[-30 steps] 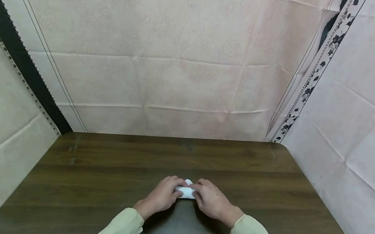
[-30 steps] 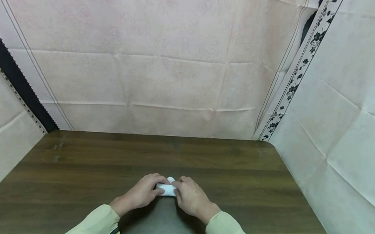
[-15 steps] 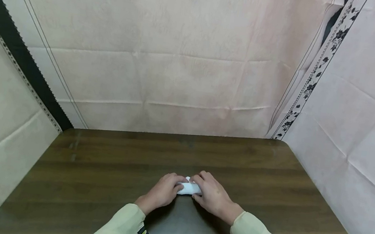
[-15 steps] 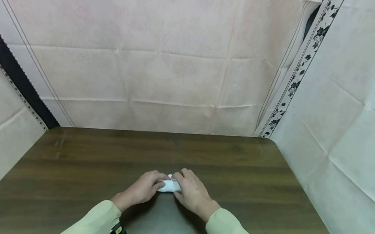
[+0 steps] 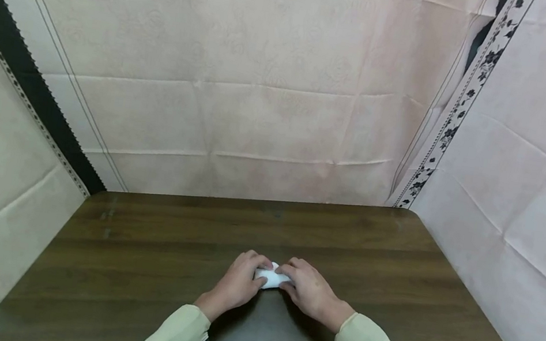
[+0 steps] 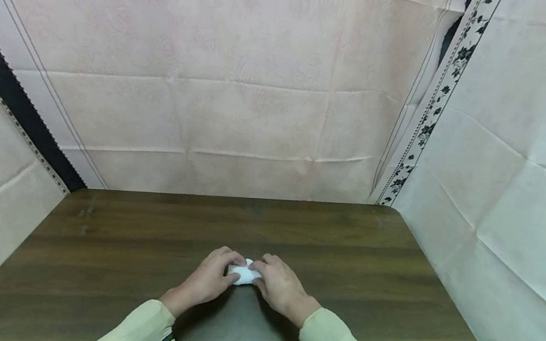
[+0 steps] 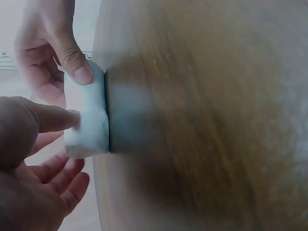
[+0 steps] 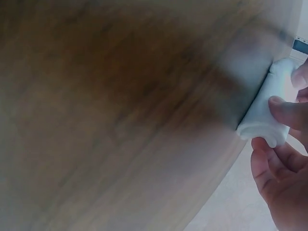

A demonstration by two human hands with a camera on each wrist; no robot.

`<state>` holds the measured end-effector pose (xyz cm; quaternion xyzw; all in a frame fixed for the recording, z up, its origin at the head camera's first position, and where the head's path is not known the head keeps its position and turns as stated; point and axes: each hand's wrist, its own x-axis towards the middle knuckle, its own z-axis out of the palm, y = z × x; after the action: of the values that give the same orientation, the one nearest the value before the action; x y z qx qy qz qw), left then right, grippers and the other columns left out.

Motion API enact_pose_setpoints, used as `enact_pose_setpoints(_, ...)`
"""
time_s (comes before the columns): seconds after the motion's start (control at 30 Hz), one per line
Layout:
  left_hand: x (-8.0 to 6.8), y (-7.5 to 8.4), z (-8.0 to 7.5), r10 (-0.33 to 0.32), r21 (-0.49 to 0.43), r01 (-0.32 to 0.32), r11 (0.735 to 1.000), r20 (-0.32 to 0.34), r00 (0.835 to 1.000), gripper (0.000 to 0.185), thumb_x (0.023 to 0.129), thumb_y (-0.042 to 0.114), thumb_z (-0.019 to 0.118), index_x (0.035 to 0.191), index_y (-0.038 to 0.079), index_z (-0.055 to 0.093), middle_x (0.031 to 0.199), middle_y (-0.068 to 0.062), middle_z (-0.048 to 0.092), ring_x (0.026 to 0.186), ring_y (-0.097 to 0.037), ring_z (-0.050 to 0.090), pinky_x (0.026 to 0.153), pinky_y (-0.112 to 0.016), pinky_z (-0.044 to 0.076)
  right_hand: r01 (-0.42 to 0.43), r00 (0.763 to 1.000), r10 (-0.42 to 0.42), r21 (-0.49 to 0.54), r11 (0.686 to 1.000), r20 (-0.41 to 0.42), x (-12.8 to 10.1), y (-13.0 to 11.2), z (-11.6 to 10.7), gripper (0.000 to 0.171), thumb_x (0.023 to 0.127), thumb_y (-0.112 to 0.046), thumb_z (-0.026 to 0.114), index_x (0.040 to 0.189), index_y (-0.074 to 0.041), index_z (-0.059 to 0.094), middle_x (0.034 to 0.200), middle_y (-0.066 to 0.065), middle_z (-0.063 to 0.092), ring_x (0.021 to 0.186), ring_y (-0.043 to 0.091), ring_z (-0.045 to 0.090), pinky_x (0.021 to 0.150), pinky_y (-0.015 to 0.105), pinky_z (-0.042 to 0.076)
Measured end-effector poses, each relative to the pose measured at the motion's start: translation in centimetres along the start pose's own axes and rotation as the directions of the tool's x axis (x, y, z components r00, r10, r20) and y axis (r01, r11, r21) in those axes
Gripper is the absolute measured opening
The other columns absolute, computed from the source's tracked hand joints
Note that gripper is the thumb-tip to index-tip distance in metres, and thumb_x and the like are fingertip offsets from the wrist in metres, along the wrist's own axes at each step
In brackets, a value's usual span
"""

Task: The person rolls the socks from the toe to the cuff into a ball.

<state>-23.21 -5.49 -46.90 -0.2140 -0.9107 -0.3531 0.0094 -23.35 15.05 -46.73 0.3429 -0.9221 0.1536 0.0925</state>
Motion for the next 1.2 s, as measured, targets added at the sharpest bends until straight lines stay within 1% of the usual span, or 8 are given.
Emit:
enact_pose_setpoints(0.2,-0.23,0.07,-0.07,0.031,0.032,-0.031,0.999,-0.011,0.999,0.027,0.086,0.005,0.079,0.11,0.013,0.069,0.113,-0.004,0.058,0.105,-0.025,0.051,0.087,-0.045,0.049,-0.002,1.0,0.002,0.034,0.999,0.001,0.19,-0.03,0.08,0.023,0.095,-0.011,0.07,0.118,-0.012,0.071,0.105,0.001,0.064,0.092,0.016,0.062,0.079,0.034,0.054)
enact_pose_setpoints(0.4,-0.33,-0.1,-0.09,0.052,0.04,-0.052,0.998,-0.01,0.999,0.03,0.084,0.004,0.08,0.111,0.013,0.069,0.112,-0.003,0.06,0.103,-0.024,0.052,0.086,-0.044,0.047,-0.017,0.999,0.015,0.062,0.998,0.028,0.28,-0.06,-0.13,0.025,0.097,-0.009,0.067,0.122,-0.01,0.07,0.104,0.002,0.064,0.093,0.017,0.063,0.08,0.035,0.054)
enact_pose_setpoints(0.53,-0.29,-0.05,-0.18,0.064,0.038,-0.063,0.997,-0.003,0.998,0.028,0.086,0.003,0.078,0.111,0.012,0.069,0.11,-0.002,0.062,0.102,-0.023,0.054,0.086,-0.043,0.047,-0.022,0.999,0.019,0.061,0.998,0.051,0.35,-0.01,-0.28,0.025,0.098,-0.008,0.064,0.123,-0.008,0.068,0.104,0.002,0.064,0.093,0.017,0.062,0.08,0.036,0.053)
enact_pose_setpoints(0.73,-0.27,0.02,-0.34,0.021,0.039,-0.023,0.999,0.042,0.999,0.023,0.093,0.005,0.07,0.115,0.013,0.069,0.112,-0.003,0.062,0.103,-0.022,0.054,0.089,-0.043,0.047,-0.065,0.996,0.061,0.067,0.996,0.071,0.3,-0.25,-0.35,0.025,0.1,-0.013,0.063,0.123,-0.007,0.068,0.103,0.002,0.062,0.088,0.014,0.059,0.077,0.035,0.052)
enact_pose_setpoints(0.83,-0.27,-0.09,-0.36,0.005,0.044,-0.008,0.999,0.059,0.998,0.023,0.095,0.006,0.068,0.117,0.012,0.069,0.112,-0.004,0.062,0.104,-0.023,0.054,0.089,-0.044,0.047,-0.08,0.994,0.075,0.065,0.995,0.078,0.29,-0.4,-0.28,0.028,0.098,-0.019,0.066,0.123,-0.008,0.068,0.104,0.001,0.06,0.086,0.013,0.056,0.075,0.034,0.051)
enact_pose_setpoints(0.97,-0.25,-0.26,-0.37,-0.015,0.04,0.012,0.999,0.082,0.997,0.022,0.098,0.008,0.065,0.119,0.012,0.07,0.114,-0.004,0.063,0.107,-0.024,0.055,0.09,-0.045,0.047,-0.076,0.994,0.074,0.029,0.997,0.075,0.36,-0.46,-0.11,0.034,0.093,-0.026,0.074,0.122,-0.01,0.069,0.106,0.001,0.058,0.09,0.014,0.054,0.077,0.034,0.052)
enact_pose_setpoints(1.07,-0.21,-0.26,-0.46,-0.017,0.035,0.014,0.999,0.095,0.995,0.022,0.099,0.009,0.064,0.119,0.012,0.07,0.115,-0.004,0.063,0.108,-0.024,0.056,0.089,-0.045,0.048,-0.063,0.996,0.063,-0.002,0.998,0.058,0.38,-0.44,0.01,0.036,0.089,-0.026,0.079,0.12,-0.011,0.069,0.108,0.002,0.057,0.093,0.015,0.054,0.081,0.035,0.052)
enact_pose_setpoints(1.2,-0.03,-0.18,-0.56,-0.011,0.034,0.007,0.999,0.105,0.994,0.022,0.1,0.009,0.063,0.121,0.01,0.07,0.113,-0.004,0.064,0.104,-0.023,0.056,0.086,-0.043,0.05,-0.046,0.999,0.046,-0.026,0.999,0.028,0.32,-0.37,0.07,0.038,0.085,-0.023,0.082,0.119,-0.013,0.067,0.109,0.001,0.058,0.096,0.016,0.055,0.084,0.037,0.053)
